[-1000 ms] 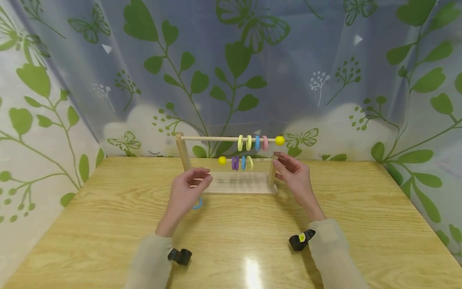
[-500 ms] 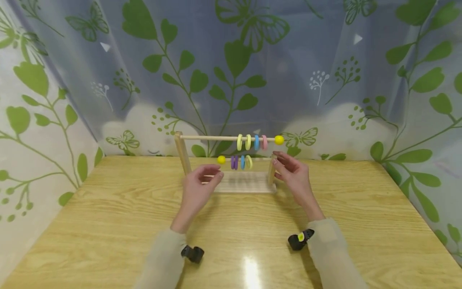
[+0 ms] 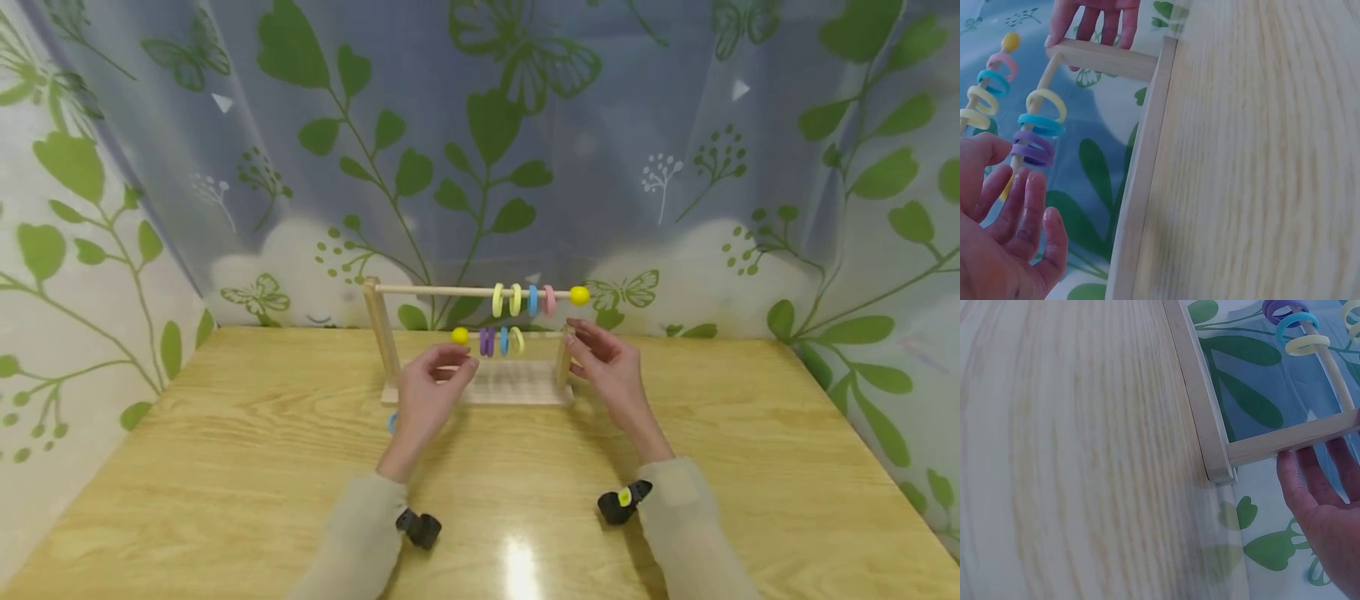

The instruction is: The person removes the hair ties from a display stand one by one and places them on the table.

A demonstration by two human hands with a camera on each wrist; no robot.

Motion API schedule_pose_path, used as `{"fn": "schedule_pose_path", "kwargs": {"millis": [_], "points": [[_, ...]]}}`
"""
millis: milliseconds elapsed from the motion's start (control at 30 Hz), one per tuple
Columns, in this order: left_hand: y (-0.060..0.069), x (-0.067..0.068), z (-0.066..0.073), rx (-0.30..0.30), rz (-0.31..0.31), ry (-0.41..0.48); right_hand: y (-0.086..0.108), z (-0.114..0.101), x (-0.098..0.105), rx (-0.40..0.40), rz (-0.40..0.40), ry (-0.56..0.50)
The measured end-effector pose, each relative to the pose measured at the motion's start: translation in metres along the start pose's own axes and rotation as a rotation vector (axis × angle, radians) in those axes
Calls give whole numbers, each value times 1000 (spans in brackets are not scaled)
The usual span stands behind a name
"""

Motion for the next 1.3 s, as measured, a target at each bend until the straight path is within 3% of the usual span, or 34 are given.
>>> {"fn": "schedule_pose_path", "kwargs": {"millis": [600,1300], "points": [[-1,-15,0,-6,110,15,1,1,0,17,11,12],[-2,-28,2,-10,126,-2,2,1,0,1,17,31]]}}
Point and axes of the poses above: each hand's wrist, its own y-axis away from the middle knuckle, its own x-axis out of the back of the hand, z = x × y, the point moved 3 cm from there along -y, towards the middle knuckle
